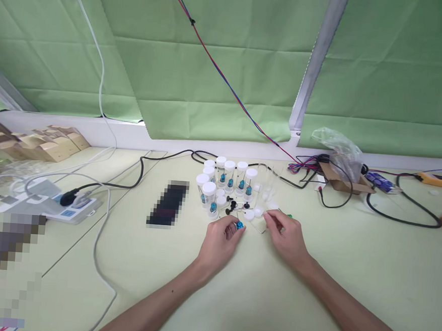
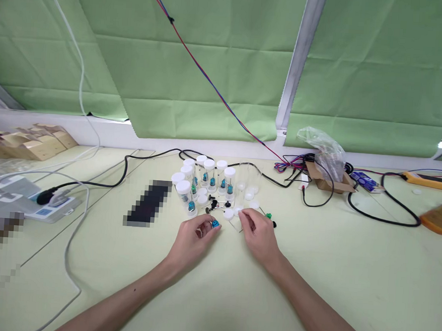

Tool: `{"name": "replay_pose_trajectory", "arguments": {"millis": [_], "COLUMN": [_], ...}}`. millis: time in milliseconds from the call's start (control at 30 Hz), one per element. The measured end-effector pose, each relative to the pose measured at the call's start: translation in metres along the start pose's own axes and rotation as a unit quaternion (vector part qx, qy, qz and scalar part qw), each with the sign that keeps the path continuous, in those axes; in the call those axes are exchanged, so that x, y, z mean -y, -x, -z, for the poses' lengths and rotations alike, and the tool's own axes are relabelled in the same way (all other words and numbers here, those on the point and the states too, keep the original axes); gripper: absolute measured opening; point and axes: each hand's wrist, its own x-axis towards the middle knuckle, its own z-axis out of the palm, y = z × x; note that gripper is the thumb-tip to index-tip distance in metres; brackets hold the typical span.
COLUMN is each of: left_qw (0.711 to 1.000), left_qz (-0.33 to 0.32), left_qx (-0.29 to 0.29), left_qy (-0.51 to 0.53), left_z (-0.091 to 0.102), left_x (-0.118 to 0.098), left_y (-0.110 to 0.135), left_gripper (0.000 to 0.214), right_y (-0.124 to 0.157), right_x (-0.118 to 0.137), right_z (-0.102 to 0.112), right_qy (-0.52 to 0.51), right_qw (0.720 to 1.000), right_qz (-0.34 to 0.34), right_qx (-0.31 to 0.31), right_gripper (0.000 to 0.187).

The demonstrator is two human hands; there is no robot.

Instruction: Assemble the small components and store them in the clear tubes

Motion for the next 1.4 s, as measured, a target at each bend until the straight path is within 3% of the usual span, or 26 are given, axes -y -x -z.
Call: {"name": "replay_pose_trajectory", "arguments": {"millis": [367, 700, 900, 1100, 1400], "left_qw": [0.997, 0.996, 0.992, 0.988, 0.981], "left_qz": [-0.007, -0.002, -0.015, -0.048, -0.082], "left_qx": [0.053, 0.047, 0.068, 0.09, 0.119], "left_qy": [-0.06, -0.07, -0.104, -0.116, -0.128], "left_z": [-0.001, -0.002, -0.002, -0.003, -0.003], "left_x": [0.007, 0.011, 0.011, 0.012, 0.01], "left_y": [-0.002, 0.0, 0.0, 0.0, 0.001], "left_gripper": [0.013, 0.015, 0.01, 0.013, 0.021], "right_y": [-0.003, -0.002, 0.002, 0.006, 0.006], "right_x": [-0.003, -0.002, 0.003, 0.001, 0.001], "right_z": [0.002, -0.001, -0.006, -0.01, -0.009], "right_qy": [-0.011, -0.019, -0.025, -0.046, -0.046], "right_qw": [0.999, 0.999, 0.999, 0.994, 0.989], "right_qz": [-0.034, -0.034, 0.031, 0.101, 0.127], "right_qx": [-0.032, -0.033, -0.021, 0.016, 0.051], "right_gripper": [0.025, 0.024, 0.016, 0.02, 0.013]}}
